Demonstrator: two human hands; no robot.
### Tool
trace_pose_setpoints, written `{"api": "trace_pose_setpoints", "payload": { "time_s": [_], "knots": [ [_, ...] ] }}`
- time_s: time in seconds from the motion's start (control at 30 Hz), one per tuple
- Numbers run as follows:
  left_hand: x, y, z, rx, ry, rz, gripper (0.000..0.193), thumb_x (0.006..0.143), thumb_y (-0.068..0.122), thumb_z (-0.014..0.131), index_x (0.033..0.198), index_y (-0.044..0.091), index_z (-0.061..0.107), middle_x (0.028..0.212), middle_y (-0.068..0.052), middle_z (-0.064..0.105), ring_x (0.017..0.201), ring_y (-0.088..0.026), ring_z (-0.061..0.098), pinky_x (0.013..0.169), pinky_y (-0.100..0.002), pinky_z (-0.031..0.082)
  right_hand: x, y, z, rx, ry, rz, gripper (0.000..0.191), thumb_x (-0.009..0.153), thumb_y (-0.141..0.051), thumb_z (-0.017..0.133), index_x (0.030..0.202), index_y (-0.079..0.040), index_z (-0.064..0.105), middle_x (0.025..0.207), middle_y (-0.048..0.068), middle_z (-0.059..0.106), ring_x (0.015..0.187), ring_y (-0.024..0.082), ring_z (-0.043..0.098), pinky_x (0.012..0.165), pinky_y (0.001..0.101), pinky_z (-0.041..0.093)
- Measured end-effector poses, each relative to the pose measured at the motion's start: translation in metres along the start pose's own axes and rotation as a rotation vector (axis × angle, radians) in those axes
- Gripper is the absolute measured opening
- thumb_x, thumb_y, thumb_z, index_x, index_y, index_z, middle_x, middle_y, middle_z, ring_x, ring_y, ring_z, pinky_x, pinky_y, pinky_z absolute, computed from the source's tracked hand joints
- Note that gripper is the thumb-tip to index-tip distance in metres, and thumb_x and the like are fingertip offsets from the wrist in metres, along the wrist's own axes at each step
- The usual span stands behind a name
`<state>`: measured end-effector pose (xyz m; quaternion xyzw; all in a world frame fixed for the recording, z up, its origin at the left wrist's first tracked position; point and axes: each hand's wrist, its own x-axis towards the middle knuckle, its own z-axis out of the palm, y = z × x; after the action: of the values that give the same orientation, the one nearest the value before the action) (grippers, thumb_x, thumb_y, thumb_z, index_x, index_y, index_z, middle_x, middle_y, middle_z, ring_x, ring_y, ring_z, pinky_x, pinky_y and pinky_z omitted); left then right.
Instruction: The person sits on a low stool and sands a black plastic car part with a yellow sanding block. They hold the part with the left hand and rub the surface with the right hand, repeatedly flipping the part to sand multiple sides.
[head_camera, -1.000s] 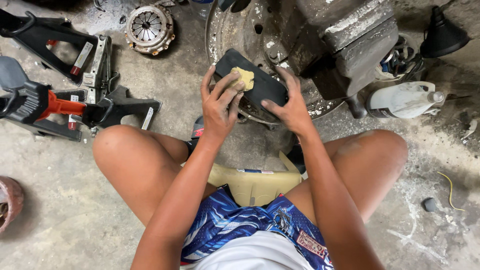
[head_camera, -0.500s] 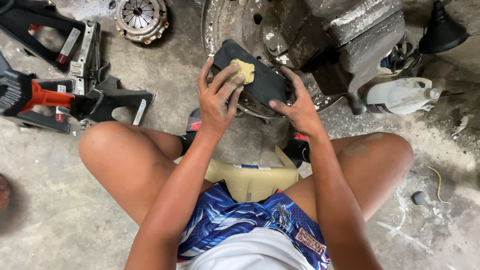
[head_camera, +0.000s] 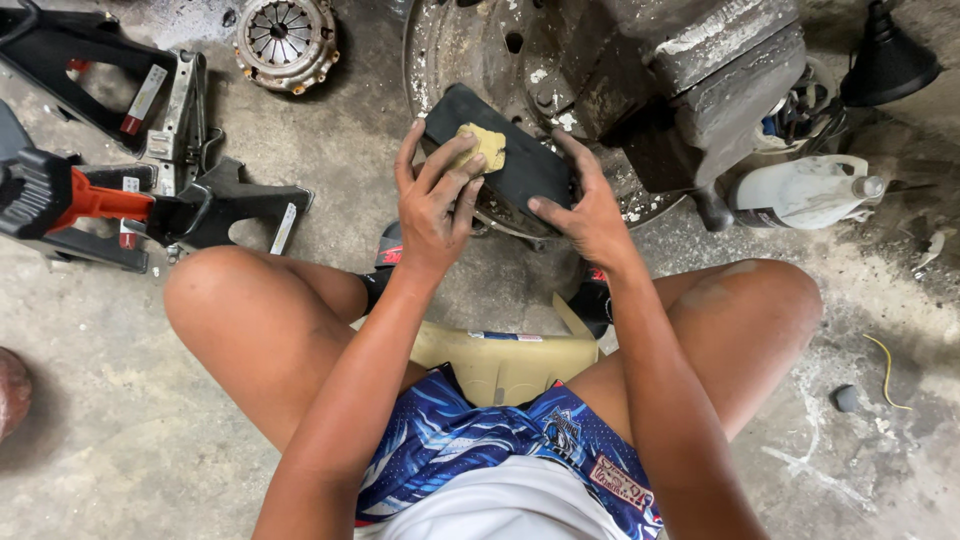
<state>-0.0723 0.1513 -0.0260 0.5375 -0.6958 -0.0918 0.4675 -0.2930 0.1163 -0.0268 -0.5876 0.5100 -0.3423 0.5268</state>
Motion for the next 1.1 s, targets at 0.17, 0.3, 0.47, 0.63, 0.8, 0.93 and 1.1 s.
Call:
{"api": "trace_pose_setpoints", "payload": {
  "time_s": [0.17,0.3,0.47,0.63,0.8,0.93,1.1],
  "knots": [
    [-0.003,-0.001,0.002,0.018,-0.007,-0.007,0.021,0.093,0.005,0.078,0.113,0.01,0.076,0.136,-0.002,0.067,0.146,-0.04,0.041,0.124,-0.051,0.034,-0.001,-0.002,-0.003,-0.001,-0.022,-0.017,0.089,0.077,-0.01,0.084,0.155,-0.007,0.042,0.154,0.014,0.049,0.144,0.027,0.047,0.122,0.0365,0.035],
    [-0.003,-0.002,0.003,0.031,-0.007,-0.013,0.019,0.093,0.007,0.079,0.112,0.011,0.077,0.136,-0.001,0.067,0.146,-0.039,0.042,0.125,-0.05,0.034,-0.004,0.004,-0.008,-0.019,-0.014,0.094,0.09,0.075,-0.012,0.081,0.156,-0.009,0.041,0.154,0.012,0.05,0.141,0.025,0.048,0.116,0.0392,0.038],
    [-0.002,0.0,0.003,0.036,-0.007,-0.015,0.022,0.093,0.006,0.08,0.114,0.011,0.076,0.136,-0.001,0.067,0.147,-0.04,0.041,0.124,-0.05,0.036,-0.007,0.016,-0.02,0.156,-0.137,0.013,0.098,0.078,-0.009,0.08,0.163,-0.011,0.03,0.166,0.015,0.038,0.153,0.03,0.039,0.126,0.0439,0.031],
    [0.0,-0.003,0.0,0.039,-0.084,-0.022,0.036,0.091,0.011,0.08,0.127,0.012,0.072,0.142,-0.004,0.063,0.147,-0.042,0.039,0.122,-0.05,0.035,-0.013,0.03,-0.015,-0.253,-0.18,-0.064,0.126,0.061,-0.009,0.095,0.162,-0.015,0.02,0.157,0.023,0.028,0.145,0.04,0.032,0.12,0.045,0.027],
    [-0.008,0.008,0.011,0.2,-0.251,0.172,0.046,0.085,0.009,0.077,0.13,0.02,0.073,0.146,0.001,0.061,0.151,-0.035,0.037,0.126,-0.059,0.016,-0.017,0.042,0.004,-0.263,-0.034,-0.093,0.111,0.066,0.0,0.083,0.161,-0.023,0.031,0.146,0.022,0.043,0.139,0.04,0.05,0.118,0.0425,0.045],
    [-0.027,0.027,0.027,0.146,-0.407,0.339,0.05,0.089,0.008,0.073,0.138,0.018,0.073,0.154,0.004,0.058,0.155,-0.027,0.038,0.131,-0.059,0.012,-0.02,0.043,0.006,-0.269,-0.041,-0.065,0.111,0.066,0.001,0.085,0.16,-0.022,0.03,0.148,0.021,0.04,0.14,0.044,0.045,0.116,0.0447,0.043],
    [-0.018,-0.002,0.012,0.214,-0.309,0.321,0.042,0.093,0.003,0.07,0.13,0.022,0.074,0.149,0.006,0.059,0.155,-0.027,0.038,0.131,-0.059,0.008,-0.018,0.042,0.008,-0.232,-0.024,-0.134,0.113,0.062,0.005,0.084,0.159,-0.019,0.029,0.147,0.021,0.037,0.141,0.044,0.042,0.119,0.0458,0.039]
  ]
}}
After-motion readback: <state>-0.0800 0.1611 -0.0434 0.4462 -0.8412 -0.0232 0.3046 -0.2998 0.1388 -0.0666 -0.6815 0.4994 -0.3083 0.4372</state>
